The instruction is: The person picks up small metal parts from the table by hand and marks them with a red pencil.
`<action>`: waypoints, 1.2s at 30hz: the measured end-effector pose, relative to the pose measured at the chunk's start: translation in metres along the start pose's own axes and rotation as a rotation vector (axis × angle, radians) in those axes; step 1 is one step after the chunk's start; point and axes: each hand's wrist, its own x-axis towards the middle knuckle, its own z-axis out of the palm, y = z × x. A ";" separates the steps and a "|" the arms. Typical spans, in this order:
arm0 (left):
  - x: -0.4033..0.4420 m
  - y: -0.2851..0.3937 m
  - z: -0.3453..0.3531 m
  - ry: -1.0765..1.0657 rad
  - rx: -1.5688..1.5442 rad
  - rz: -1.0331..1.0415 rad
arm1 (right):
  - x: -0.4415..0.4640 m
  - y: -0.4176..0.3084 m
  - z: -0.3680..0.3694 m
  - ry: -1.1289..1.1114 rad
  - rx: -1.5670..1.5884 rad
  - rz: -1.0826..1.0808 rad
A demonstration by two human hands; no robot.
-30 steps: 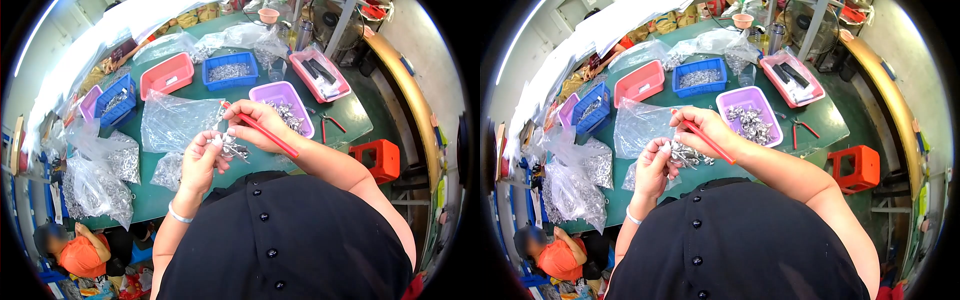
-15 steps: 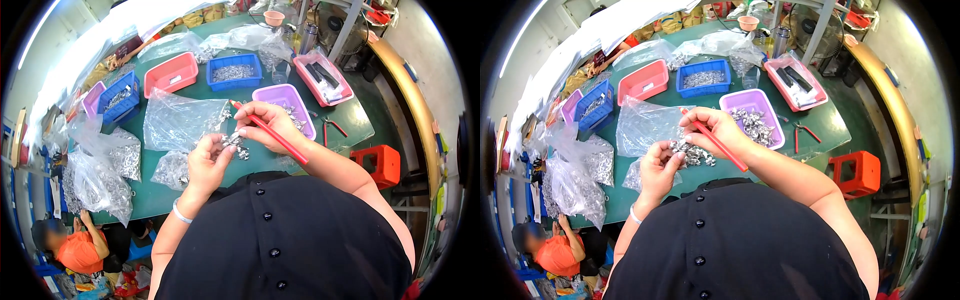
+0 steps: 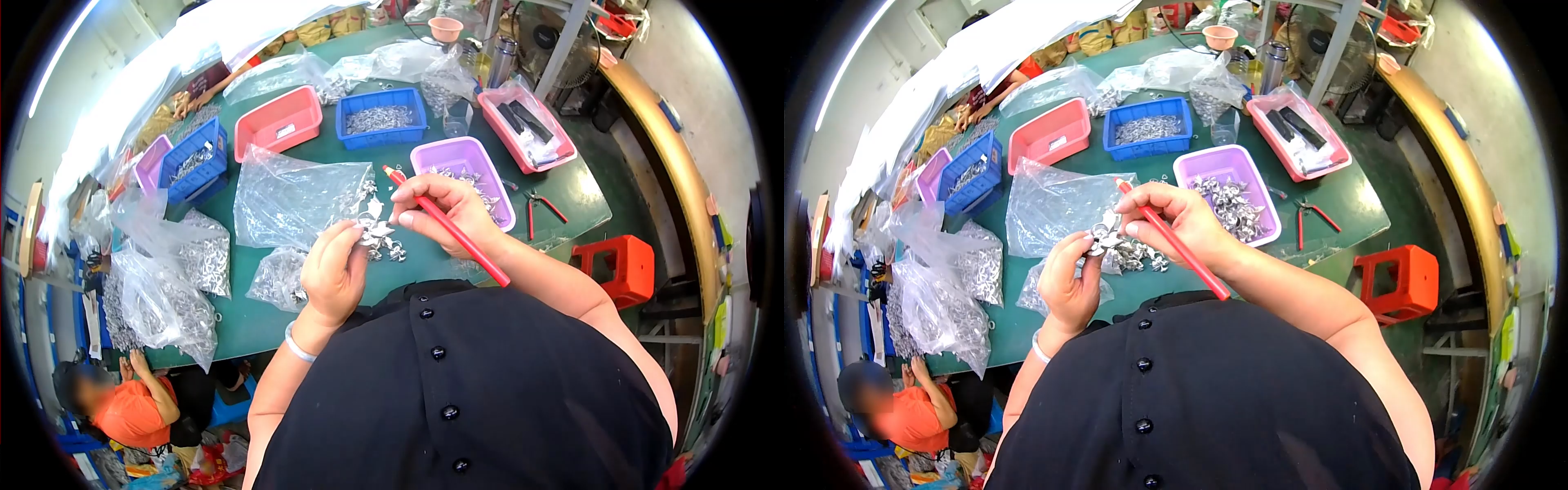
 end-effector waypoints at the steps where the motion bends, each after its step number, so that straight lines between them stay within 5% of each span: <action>1: 0.000 0.000 0.000 0.013 0.007 0.011 | 0.000 0.001 -0.004 0.006 -0.018 -0.012; 28: 0.003 0.013 0.033 -0.046 -0.104 0.265 | -0.013 -0.007 -0.041 0.008 0.236 0.210; 36: -0.005 0.010 0.059 -0.041 -0.297 0.015 | -0.018 -0.004 -0.058 0.058 0.227 0.182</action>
